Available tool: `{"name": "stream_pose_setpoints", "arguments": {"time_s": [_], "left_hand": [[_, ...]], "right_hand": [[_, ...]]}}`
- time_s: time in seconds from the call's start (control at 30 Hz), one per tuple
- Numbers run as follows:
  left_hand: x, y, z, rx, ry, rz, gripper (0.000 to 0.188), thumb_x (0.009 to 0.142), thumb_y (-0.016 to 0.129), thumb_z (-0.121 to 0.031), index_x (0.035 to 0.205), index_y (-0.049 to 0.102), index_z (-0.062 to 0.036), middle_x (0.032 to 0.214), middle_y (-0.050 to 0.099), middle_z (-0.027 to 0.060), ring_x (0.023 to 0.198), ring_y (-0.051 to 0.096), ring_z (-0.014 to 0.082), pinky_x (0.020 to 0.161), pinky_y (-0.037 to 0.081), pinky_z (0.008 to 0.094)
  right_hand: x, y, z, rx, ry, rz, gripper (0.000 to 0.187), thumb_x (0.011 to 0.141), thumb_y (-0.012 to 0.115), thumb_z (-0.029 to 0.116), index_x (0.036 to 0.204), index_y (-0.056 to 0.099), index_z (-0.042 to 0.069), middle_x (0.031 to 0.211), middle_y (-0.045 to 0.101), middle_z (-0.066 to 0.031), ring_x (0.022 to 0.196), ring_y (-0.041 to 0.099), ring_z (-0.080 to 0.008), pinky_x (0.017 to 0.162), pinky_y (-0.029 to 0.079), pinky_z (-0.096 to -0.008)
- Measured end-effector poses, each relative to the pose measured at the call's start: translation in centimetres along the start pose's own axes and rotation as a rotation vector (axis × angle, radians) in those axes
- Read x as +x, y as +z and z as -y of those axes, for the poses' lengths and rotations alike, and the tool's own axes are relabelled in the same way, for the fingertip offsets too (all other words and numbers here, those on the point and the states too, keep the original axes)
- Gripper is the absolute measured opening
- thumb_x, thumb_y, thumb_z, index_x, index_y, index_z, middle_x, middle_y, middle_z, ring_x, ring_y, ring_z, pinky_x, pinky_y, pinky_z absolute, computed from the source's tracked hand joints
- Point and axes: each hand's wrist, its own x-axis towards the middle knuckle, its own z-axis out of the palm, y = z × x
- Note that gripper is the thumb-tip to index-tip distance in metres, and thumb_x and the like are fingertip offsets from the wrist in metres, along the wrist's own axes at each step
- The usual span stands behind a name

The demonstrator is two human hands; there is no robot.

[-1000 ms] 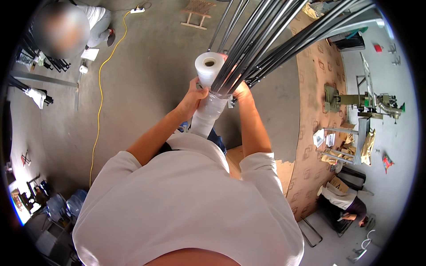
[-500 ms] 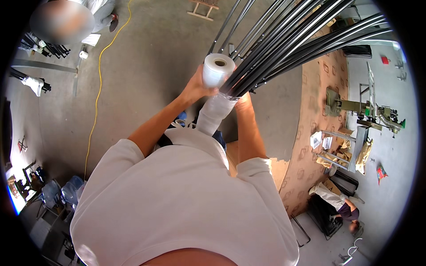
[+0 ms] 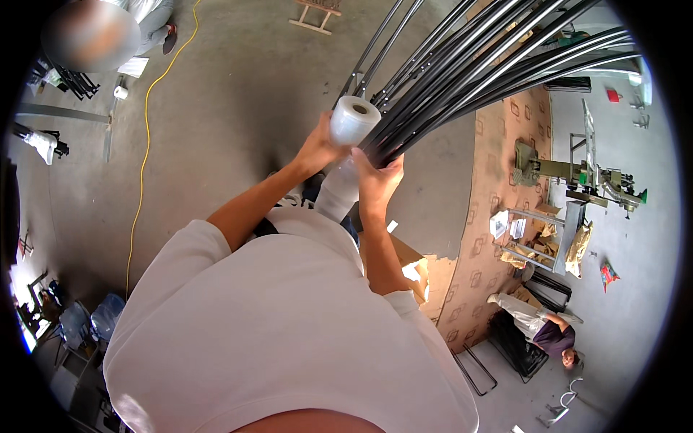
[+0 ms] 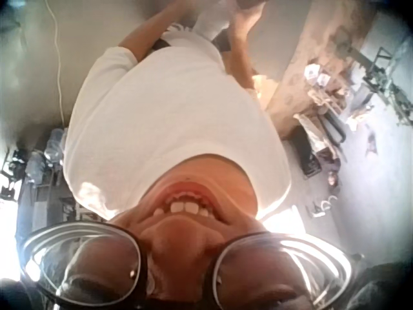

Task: The person retrieves white protective sheets from a cardboard box and wraps them around the ends of a bundle of black metal rods. The person then uses a roll of clear plastic wrap to secure the protective sheets around the rod bundle.

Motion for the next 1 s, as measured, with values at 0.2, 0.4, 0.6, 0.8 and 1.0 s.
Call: {"name": "stream_pose_setpoints", "arguments": {"time_s": [0.2,0.4,0.6,0.8,1.0], "left_hand": [[-0.3,0.1,-0.3,0.012,0.023,-0.1,0.079,0.055,0.076,-0.026,0.116,0.034,0.0019,0.107,0.05,0.0193,0.097,0.052,0.0277,0.084,0.039,0.0347],[-1.0,-3.1,-0.5,0.003,0.029,-0.192,0.075,0.052,0.077,-0.023,0.114,0.04,0.0,0.104,0.054,0.0173,0.096,0.054,0.0241,0.084,0.041,0.0324],[-7.3,-7.0,-3.3,-0.159,0.107,0.027,0.08,0.047,0.082,-0.019,0.114,0.041,-0.0035,0.105,0.051,0.0095,0.101,0.049,0.0185,0.089,0.039,0.0325],[-9.0,-4.7,-8.0,0.313,0.18,0.559,0.081,0.052,0.076,-0.029,0.116,0.037,-0.001,0.106,0.046,0.0156,0.101,0.046,0.0308,0.087,0.039,0.0364],[-8.5,-3.1,-5.3,0.077,0.281,0.69,0.077,0.048,0.075,-0.025,0.116,0.044,-0.0054,0.11,0.043,0.015,0.106,0.041,0.032,0.089,0.034,0.0379]], "right_hand": [[0.7,-0.7,-0.1,0.066,0.063,-0.052,0.021,0.06,0.07,-0.007,0.076,0.058,-0.001,0.071,0.06,-0.0019,0.062,0.051,-0.0079,0.061,0.043,-0.0209],[1.1,-0.5,-0.2,0.022,0.052,-0.031,0.018,0.059,0.069,-0.003,0.073,0.058,0.0,0.067,0.059,0.0011,0.06,0.05,-0.0056,0.058,0.043,-0.0205],[1.1,0.3,0.7,0.023,0.066,-0.058,0.018,0.059,0.069,-0.008,0.072,0.059,-0.001,0.069,0.06,-0.0009,0.06,0.051,-0.0076,0.059,0.043,-0.0207],[2.0,1.5,-1.4,0.0,0.007,0.033,0.019,0.058,0.07,-0.002,0.074,0.061,-0.001,0.064,0.06,-0.0012,0.059,0.05,-0.0075,0.057,0.044,-0.0246],[1.1,1.0,-1.9,0.321,0.119,0.097,0.016,0.064,0.065,-0.008,0.078,0.061,-0.002,0.073,0.058,-0.0034,0.064,0.051,-0.0106,0.06,0.043,-0.0254]]}}
